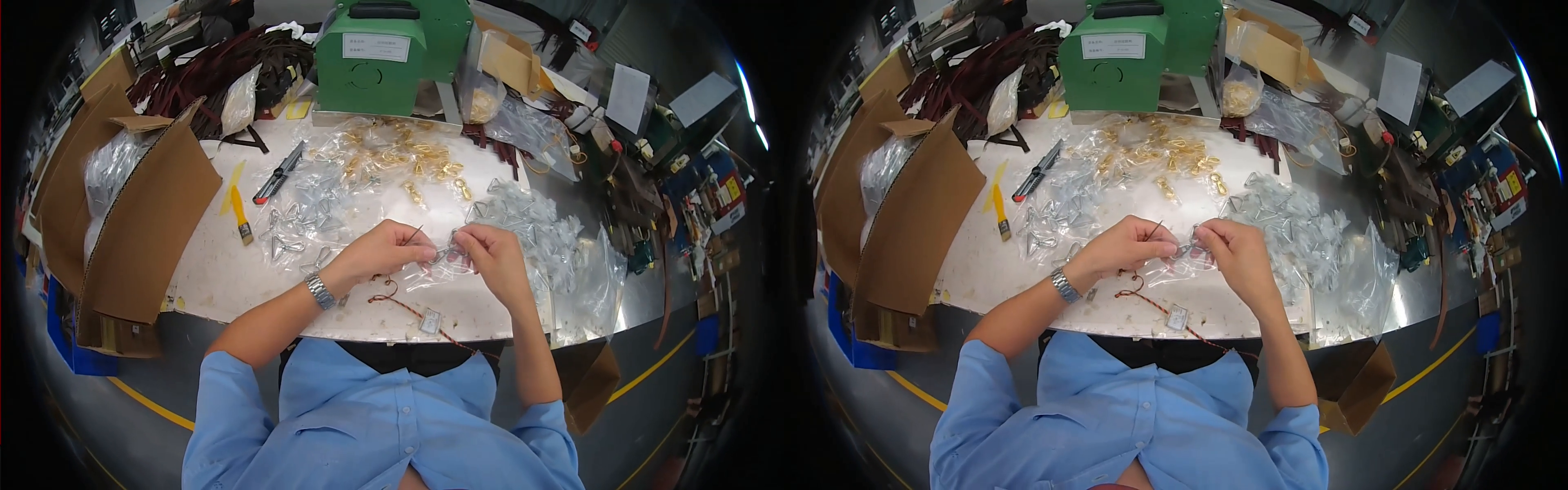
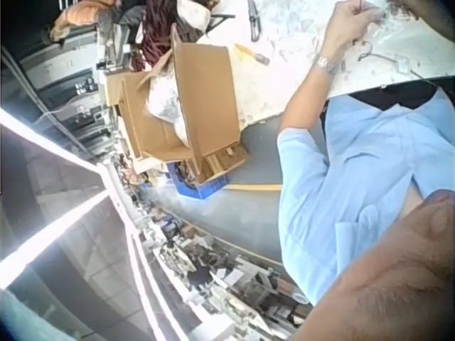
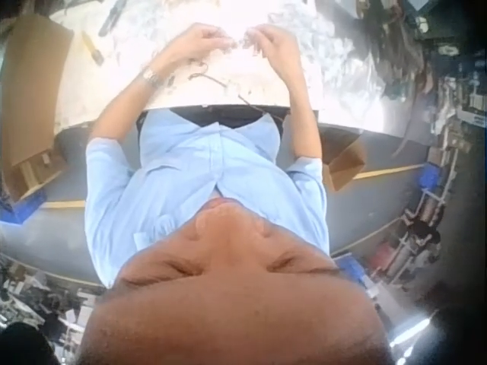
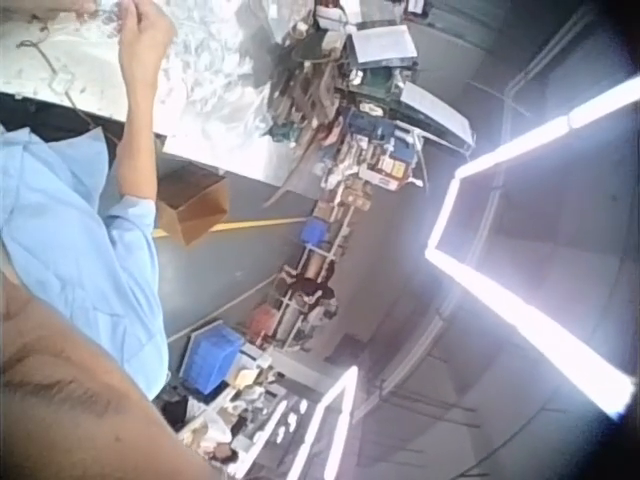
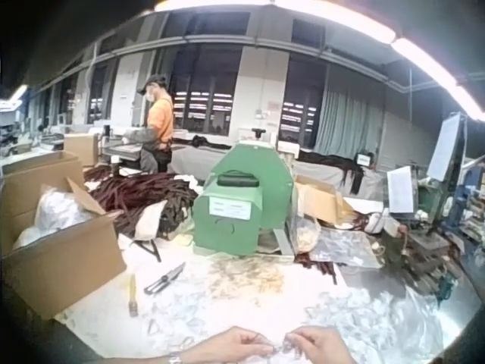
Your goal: Inspecting and sorting small metal buckles from plastic bags at a workbench.
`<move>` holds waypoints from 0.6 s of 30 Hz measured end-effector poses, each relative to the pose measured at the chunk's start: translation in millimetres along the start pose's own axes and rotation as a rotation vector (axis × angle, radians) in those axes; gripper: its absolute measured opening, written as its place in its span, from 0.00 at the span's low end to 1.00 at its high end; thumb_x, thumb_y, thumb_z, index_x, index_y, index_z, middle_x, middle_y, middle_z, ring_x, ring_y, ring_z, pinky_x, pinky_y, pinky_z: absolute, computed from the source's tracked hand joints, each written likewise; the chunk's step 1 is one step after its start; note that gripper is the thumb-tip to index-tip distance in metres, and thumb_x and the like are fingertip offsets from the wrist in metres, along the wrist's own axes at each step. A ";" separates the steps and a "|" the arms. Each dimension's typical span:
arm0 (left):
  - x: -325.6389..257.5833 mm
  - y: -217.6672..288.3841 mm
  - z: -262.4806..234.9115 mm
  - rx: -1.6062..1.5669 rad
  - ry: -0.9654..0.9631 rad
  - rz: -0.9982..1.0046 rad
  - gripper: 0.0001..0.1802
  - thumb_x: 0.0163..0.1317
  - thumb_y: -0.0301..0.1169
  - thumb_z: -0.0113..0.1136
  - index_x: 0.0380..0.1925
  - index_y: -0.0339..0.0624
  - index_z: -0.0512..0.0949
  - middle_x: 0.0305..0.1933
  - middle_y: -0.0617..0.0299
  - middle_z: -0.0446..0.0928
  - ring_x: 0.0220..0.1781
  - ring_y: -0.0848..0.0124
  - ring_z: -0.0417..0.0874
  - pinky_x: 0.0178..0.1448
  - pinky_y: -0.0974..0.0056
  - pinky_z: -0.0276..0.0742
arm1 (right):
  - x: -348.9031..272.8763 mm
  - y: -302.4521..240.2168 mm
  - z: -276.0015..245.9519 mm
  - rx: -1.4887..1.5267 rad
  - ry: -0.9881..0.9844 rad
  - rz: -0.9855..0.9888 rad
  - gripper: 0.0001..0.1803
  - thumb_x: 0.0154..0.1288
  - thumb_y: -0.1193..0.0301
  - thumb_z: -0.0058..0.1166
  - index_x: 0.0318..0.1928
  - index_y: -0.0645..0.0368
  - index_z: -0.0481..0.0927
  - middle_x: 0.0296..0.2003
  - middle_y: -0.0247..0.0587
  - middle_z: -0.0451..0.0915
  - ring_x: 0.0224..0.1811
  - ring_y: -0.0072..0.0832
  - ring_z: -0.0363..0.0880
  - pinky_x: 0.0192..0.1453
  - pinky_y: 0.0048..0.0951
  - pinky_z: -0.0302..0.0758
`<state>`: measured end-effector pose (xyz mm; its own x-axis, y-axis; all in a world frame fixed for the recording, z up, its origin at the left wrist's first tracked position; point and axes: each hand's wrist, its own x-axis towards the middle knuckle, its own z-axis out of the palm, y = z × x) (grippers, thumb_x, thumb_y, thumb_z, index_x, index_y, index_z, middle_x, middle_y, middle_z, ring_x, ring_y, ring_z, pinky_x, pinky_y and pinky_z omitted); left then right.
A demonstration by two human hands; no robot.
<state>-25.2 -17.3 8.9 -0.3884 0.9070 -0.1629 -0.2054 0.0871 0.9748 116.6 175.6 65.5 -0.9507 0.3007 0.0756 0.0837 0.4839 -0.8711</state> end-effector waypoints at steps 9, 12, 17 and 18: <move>-5.8 -10.9 4.7 -0.187 -0.146 -0.015 0.15 0.76 0.34 0.66 0.53 0.34 0.85 0.36 0.63 0.87 0.18 0.89 0.62 0.20 0.77 0.54 | 5.7 -21.6 3.9 -0.298 0.065 -0.191 0.12 0.78 0.70 0.58 0.37 0.65 0.84 0.24 0.45 0.84 0.28 0.28 0.86 0.34 0.31 0.77; -6.7 -10.8 5.8 -0.204 -0.141 -0.012 0.13 0.76 0.33 0.66 0.52 0.35 0.85 0.36 0.65 0.86 0.18 0.88 0.62 0.20 0.76 0.53 | 5.7 -23.8 4.5 -0.044 0.093 -0.038 0.13 0.79 0.68 0.59 0.37 0.65 0.84 0.28 0.40 0.87 0.34 0.24 0.88 0.38 0.29 0.79; -5.8 -5.4 8.4 -0.229 -0.038 0.004 0.12 0.75 0.33 0.66 0.50 0.37 0.86 0.34 0.69 0.85 0.19 0.88 0.62 0.21 0.76 0.52 | -6.6 18.7 34.9 0.518 0.162 0.031 0.14 0.80 0.67 0.60 0.52 0.68 0.86 0.41 0.39 0.90 0.43 0.22 0.87 0.48 0.27 0.81; -6.8 -5.9 8.8 -0.165 -0.006 0.041 0.12 0.75 0.33 0.67 0.50 0.37 0.86 0.34 0.70 0.85 0.20 0.88 0.62 0.22 0.75 0.53 | -15.5 21.9 47.8 0.658 0.107 0.120 0.17 0.80 0.67 0.60 0.58 0.69 0.85 0.45 0.40 0.90 0.44 0.23 0.87 0.50 0.26 0.82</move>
<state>-13.4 -20.3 5.6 -0.3940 0.9109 -0.1224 -0.3342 -0.0179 0.9423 118.9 142.3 22.1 -0.9086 0.4170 -0.0217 -0.0448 -0.1490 -0.9878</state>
